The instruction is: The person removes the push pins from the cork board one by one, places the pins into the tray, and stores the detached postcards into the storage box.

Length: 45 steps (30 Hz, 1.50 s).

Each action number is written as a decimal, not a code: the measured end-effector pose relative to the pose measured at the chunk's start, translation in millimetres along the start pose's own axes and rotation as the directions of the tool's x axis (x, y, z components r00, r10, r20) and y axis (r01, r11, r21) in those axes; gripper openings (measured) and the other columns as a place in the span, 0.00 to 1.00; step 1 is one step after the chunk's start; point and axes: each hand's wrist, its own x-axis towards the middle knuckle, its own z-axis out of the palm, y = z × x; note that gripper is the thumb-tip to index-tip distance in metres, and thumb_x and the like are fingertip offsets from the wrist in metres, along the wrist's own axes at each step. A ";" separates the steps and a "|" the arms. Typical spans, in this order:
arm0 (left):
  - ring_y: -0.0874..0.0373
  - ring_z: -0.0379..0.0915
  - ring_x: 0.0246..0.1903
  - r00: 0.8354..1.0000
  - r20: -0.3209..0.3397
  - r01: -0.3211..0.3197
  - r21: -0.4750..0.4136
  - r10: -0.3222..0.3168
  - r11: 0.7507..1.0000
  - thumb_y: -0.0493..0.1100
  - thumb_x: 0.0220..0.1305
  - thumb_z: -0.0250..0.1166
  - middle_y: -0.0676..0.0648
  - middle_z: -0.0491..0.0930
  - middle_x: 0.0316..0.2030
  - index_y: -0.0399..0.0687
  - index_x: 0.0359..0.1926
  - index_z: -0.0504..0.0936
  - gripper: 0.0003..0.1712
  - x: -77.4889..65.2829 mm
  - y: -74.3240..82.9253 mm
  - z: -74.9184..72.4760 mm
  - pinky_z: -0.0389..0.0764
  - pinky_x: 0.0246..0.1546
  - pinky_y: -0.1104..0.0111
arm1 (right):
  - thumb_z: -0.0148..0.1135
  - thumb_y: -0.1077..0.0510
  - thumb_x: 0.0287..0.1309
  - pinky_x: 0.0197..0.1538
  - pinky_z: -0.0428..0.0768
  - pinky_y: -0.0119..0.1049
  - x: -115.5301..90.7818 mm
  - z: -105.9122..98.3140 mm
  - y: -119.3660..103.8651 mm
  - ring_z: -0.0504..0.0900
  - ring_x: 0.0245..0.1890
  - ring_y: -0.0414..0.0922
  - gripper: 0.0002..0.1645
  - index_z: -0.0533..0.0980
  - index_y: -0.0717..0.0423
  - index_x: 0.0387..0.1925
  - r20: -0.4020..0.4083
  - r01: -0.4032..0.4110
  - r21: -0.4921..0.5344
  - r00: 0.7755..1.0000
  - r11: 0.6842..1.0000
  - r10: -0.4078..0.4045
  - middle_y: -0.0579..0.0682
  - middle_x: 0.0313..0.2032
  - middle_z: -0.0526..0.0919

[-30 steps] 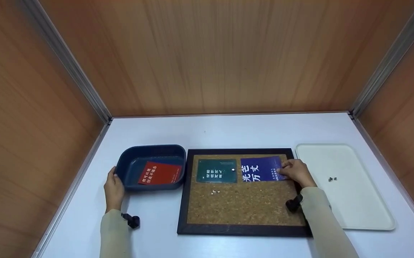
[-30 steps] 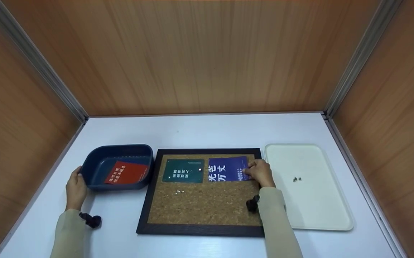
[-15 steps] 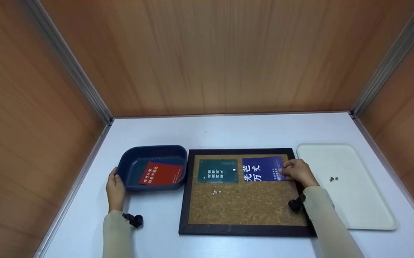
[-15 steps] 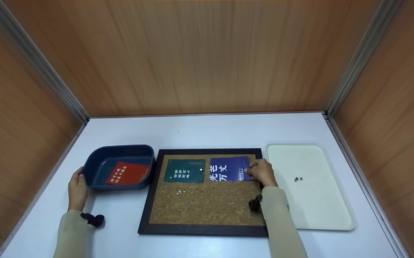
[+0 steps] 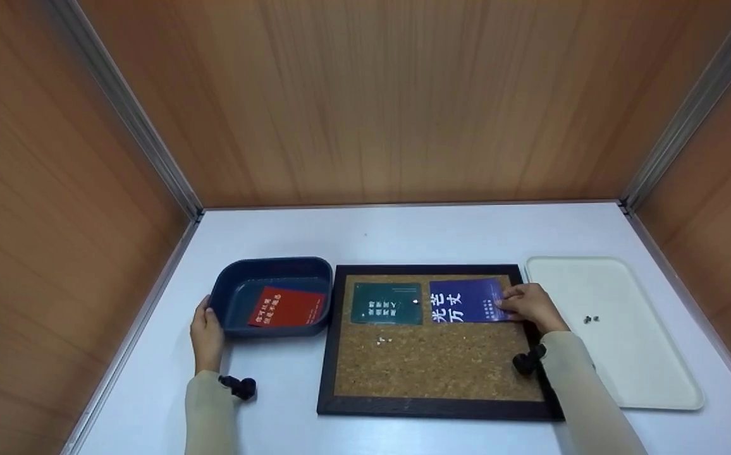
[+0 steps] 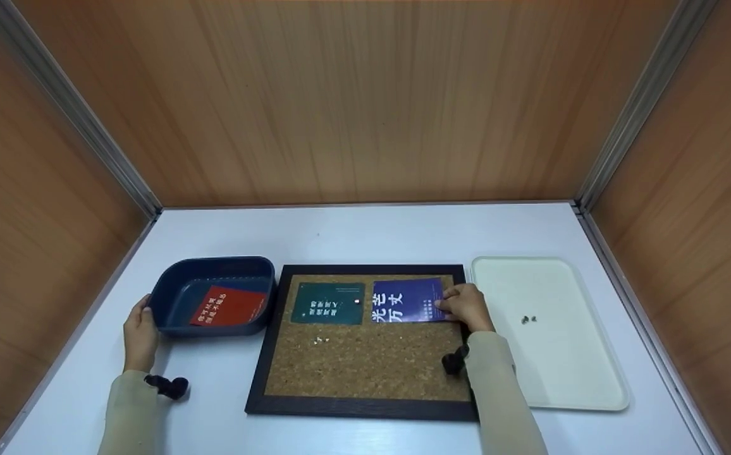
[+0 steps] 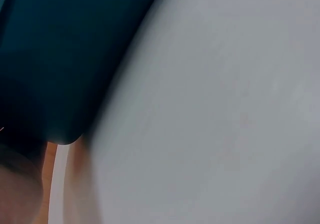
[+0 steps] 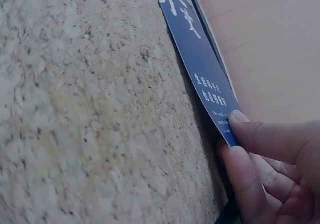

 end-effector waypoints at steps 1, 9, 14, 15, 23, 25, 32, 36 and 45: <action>0.44 0.44 0.74 1.000 -0.001 -0.001 -0.003 0.001 1.000 0.42 0.78 0.32 0.35 0.53 0.73 0.36 0.73 0.52 0.28 -0.2 -0.1 0.1 0.48 0.75 0.55 | 0.63 0.64 0.59 0.35 0.85 0.28 0.1 -0.2 0.5 0.82 0.29 0.36 0.21 0.72 0.73 0.51 0.002 -0.005 0.007 1.000 1.000 0.004 0.57 0.39 0.81; 0.43 0.43 0.74 1.000 -0.002 0.004 0.005 -0.004 1.000 0.41 0.77 0.32 0.34 0.52 0.73 0.35 0.73 0.53 0.28 -0.5 0.2 -0.3 0.48 0.75 0.53 | 0.62 0.63 0.60 0.32 0.84 0.26 -2.7 -1.9 0.7 0.82 0.28 0.35 0.24 0.71 0.75 0.54 0.021 0.012 0.035 1.000 0.999 -0.012 0.54 0.37 0.82; 0.44 0.43 0.74 1.000 0.005 0.007 0.007 -0.008 1.000 0.41 0.77 0.32 0.35 0.52 0.73 0.35 0.73 0.52 0.28 -0.8 0.4 -0.4 0.48 0.75 0.54 | 0.62 0.61 0.60 0.32 0.83 0.25 -6.1 -4.9 -2.2 0.82 0.29 0.33 0.26 0.71 0.75 0.55 0.027 0.023 0.065 0.999 0.998 -0.025 0.54 0.39 0.82; 0.44 0.43 0.74 1.000 0.007 0.008 0.004 -0.008 1.000 0.41 0.77 0.32 0.35 0.51 0.73 0.36 0.73 0.51 0.28 -0.8 0.1 -0.2 0.48 0.75 0.54 | 0.62 0.61 0.60 0.33 0.83 0.25 -6.8 -5.8 -2.9 0.82 0.29 0.33 0.27 0.70 0.75 0.56 0.032 0.027 0.068 0.999 0.997 -0.029 0.55 0.40 0.82; 0.44 0.43 0.74 1.000 0.019 0.017 -0.004 -0.017 1.000 0.41 0.78 0.31 0.35 0.51 0.73 0.36 0.74 0.50 0.28 -2.1 0.4 1.3 0.48 0.75 0.54 | 0.62 0.58 0.61 0.40 0.84 0.27 -13.5 -14.5 -9.3 0.81 0.35 0.33 0.31 0.68 0.75 0.59 0.065 0.067 0.100 0.995 0.993 -0.074 0.55 0.46 0.81; 0.45 0.42 0.74 1.000 0.021 0.023 -0.006 -0.023 1.000 0.42 0.78 0.31 0.36 0.50 0.73 0.37 0.74 0.49 0.28 -1.9 0.6 1.4 0.47 0.75 0.54 | 0.63 0.58 0.61 0.41 0.84 0.26 -14.3 -14.5 -11.6 0.81 0.36 0.33 0.31 0.68 0.75 0.59 0.070 0.076 0.111 0.994 0.991 -0.084 0.54 0.45 0.81; 0.44 0.43 0.74 1.000 0.015 0.016 -0.006 -0.016 1.000 0.41 0.78 0.31 0.36 0.51 0.73 0.37 0.74 0.50 0.28 -0.2 0.2 1.5 0.47 0.75 0.54 | 0.64 0.58 0.60 0.39 0.84 0.26 -14.2 -7.0 -22.5 0.81 0.33 0.33 0.30 0.69 0.75 0.58 0.080 0.089 0.144 0.992 0.986 -0.102 0.51 0.41 0.81; 0.42 0.45 0.74 1.000 0.002 -0.016 0.016 0.016 1.000 0.39 0.77 0.33 0.33 0.53 0.72 0.34 0.72 0.52 0.27 0.8 -0.3 1.6 0.49 0.74 0.53 | 0.64 0.58 0.60 0.40 0.84 0.26 -14.0 -1.4 -31.2 0.81 0.35 0.34 0.29 0.71 0.73 0.57 0.081 0.110 0.129 0.989 0.985 -0.121 0.52 0.43 0.81; 0.41 0.46 0.73 0.999 -0.007 -0.036 0.024 0.036 0.999 0.38 0.77 0.33 0.32 0.54 0.71 0.32 0.71 0.53 0.27 0.7 -0.5 2.5 0.50 0.74 0.53 | 0.64 0.57 0.60 0.41 0.84 0.29 -15.1 14.5 -58.1 0.82 0.33 0.36 0.27 0.73 0.70 0.55 0.102 0.126 0.138 0.985 0.982 -0.141 0.49 0.38 0.84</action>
